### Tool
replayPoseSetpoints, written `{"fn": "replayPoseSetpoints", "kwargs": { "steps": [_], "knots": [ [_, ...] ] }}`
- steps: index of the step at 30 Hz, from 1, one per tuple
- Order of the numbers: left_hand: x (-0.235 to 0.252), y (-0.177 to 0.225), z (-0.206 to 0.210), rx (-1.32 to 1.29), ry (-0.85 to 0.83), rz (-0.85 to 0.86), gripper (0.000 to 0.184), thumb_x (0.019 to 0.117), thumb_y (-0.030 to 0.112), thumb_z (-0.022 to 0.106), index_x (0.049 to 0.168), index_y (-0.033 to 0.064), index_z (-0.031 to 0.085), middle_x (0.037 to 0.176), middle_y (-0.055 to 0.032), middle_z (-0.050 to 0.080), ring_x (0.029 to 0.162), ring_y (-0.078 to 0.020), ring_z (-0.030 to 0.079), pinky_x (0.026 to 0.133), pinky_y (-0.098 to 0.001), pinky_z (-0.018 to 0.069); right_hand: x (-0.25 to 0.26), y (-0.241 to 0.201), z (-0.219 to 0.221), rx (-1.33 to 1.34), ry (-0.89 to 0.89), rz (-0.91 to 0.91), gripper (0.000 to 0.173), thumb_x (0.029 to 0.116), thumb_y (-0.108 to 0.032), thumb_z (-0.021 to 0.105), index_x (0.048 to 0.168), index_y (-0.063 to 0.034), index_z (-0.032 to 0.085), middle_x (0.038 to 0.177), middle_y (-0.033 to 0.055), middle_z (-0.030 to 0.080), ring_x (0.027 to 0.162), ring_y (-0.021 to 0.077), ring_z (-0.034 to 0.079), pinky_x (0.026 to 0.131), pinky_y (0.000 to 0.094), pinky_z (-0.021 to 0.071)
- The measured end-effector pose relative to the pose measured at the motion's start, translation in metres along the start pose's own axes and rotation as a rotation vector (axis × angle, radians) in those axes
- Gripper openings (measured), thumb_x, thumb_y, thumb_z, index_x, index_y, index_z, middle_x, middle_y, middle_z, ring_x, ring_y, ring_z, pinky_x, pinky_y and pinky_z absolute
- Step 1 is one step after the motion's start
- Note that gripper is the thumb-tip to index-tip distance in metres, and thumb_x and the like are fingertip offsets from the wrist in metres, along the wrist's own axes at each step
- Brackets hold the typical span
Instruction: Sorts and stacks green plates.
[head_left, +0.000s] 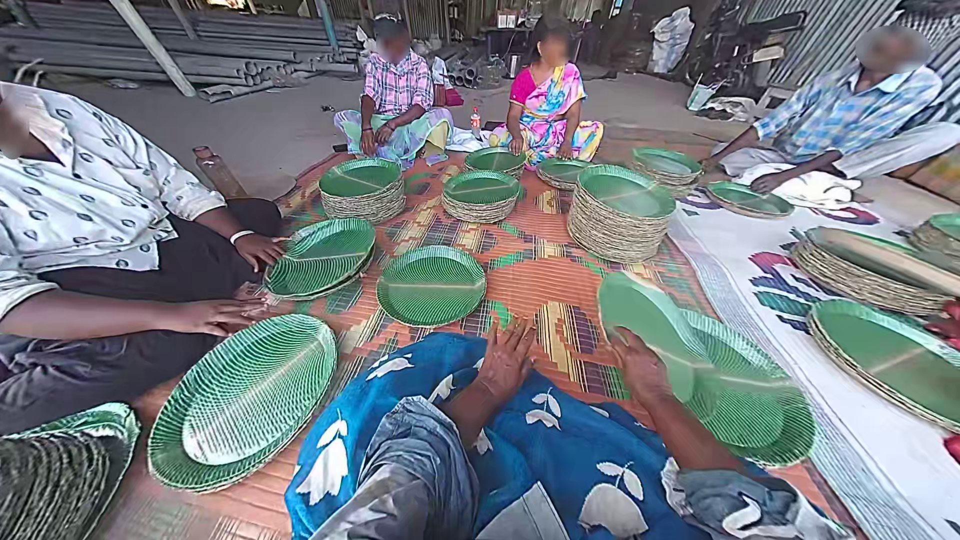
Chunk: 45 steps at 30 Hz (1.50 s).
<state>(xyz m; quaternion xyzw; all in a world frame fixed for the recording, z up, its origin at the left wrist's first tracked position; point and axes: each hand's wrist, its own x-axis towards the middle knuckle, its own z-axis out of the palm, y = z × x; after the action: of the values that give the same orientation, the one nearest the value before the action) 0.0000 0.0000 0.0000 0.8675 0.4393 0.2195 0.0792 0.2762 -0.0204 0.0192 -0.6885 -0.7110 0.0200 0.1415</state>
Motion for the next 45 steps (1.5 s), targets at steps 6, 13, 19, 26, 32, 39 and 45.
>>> {"fn": "replayPoseSetpoints", "kwargs": {
  "steps": [6, 13, 19, 26, 32, 39, 45],
  "knots": [
    [0.021, 0.028, -0.048, 0.072, -0.484, -0.125, 0.055, 0.1113, 0.035, 0.04, 0.159, 0.0078, 0.038, 0.171, -0.0151, 0.023, 0.161, -0.0316, 0.011, 0.127, -0.0608, 0.004, -0.04, -0.09, 0.033, 0.273, -0.5, -0.574, 0.038, 0.1105, -0.026, 0.046, 0.126, 0.0013, 0.068, 0.131, 0.0217, 0.068, 0.125, 0.0381, 0.064, 0.104, 0.057, 0.0493],
    [0.006, -0.011, 0.008, 0.076, -0.758, -0.226, 0.06, 0.112, 0.037, 0.038, 0.164, 0.0111, 0.026, 0.173, -0.0148, 0.013, 0.161, -0.0337, 0.007, 0.124, -0.0673, -0.0004, 0.017, -0.021, 0.004, 0.093, -0.23, 0.209, 0.052, 0.1101, -0.032, 0.048, 0.148, 0.0033, 0.051, 0.157, 0.0242, 0.046, 0.147, 0.039, 0.043, 0.119, 0.0563, 0.0335],
    [0.024, -0.017, 0.024, 0.033, -0.745, -0.188, 0.059, 0.1116, 0.042, 0.038, 0.164, 0.0162, 0.029, 0.173, -0.0093, 0.019, 0.161, -0.0292, 0.009, 0.126, -0.063, -0.0013, 0.016, 0.036, 0.027, -0.029, -0.523, 0.75, 0.035, 0.1059, -0.019, 0.053, 0.13, 0.0052, 0.062, 0.138, 0.028, 0.061, 0.131, 0.0435, 0.058, 0.102, 0.0624, 0.0471],
    [0.037, -0.021, 0.029, 0.074, -0.761, -0.169, 0.054, 0.1097, 0.039, 0.045, 0.159, 0.0176, 0.04, 0.17, -0.0076, 0.029, 0.159, -0.0268, 0.02, 0.127, -0.0587, 0.0055, 0.025, 0.023, 0.014, 0.052, -0.52, 0.874, 0.032, 0.1045, -0.011, 0.051, 0.13, 0.0051, 0.063, 0.14, 0.0262, 0.06, 0.133, 0.0425, 0.057, 0.102, 0.0619, 0.0473],
    [0.046, -0.022, 0.028, 0.085, -0.77, -0.116, 0.053, 0.112, 0.034, 0.04, 0.159, 0.0105, 0.039, 0.167, -0.011, 0.035, 0.158, -0.0287, 0.025, 0.126, -0.0581, 0.0107, 0.02, 0.045, 0.017, 0.085, -0.218, 0.859, 0.044, 0.105, -0.004, 0.047, 0.148, 0.0023, 0.049, 0.154, 0.0251, 0.047, 0.146, 0.0393, 0.043, 0.119, 0.0593, 0.0305],
    [0.025, -0.017, 0.035, 0.044, 0.213, 0.157, 0.069, 0.1037, 0.04, 0.033, 0.148, -0.0109, 0.046, 0.155, -0.0343, 0.042, 0.146, -0.0546, 0.037, 0.116, -0.0741, 0.0201, 0.015, -0.014, 0.008, 0.194, 0.084, 0.172, 0.035, 0.1081, -0.012, 0.045, 0.135, -0.0005, 0.065, 0.149, 0.0169, 0.058, 0.138, 0.0331, 0.056, 0.113, 0.0503, 0.0448],
    [0.023, -0.001, 0.007, 0.258, -0.533, -0.006, 0.052, 0.1132, 0.031, 0.031, 0.155, 0.0028, 0.044, 0.161, -0.0217, 0.04, 0.153, -0.0373, 0.034, 0.124, -0.0604, 0.0194, -0.025, -0.092, 0.054, 0.433, -0.5, -0.398, 0.039, 0.1118, -0.025, 0.044, 0.133, 0.0019, 0.063, 0.124, 0.025, 0.069, 0.119, 0.0416, 0.065, 0.102, 0.0601, 0.0476]
  ]
}}
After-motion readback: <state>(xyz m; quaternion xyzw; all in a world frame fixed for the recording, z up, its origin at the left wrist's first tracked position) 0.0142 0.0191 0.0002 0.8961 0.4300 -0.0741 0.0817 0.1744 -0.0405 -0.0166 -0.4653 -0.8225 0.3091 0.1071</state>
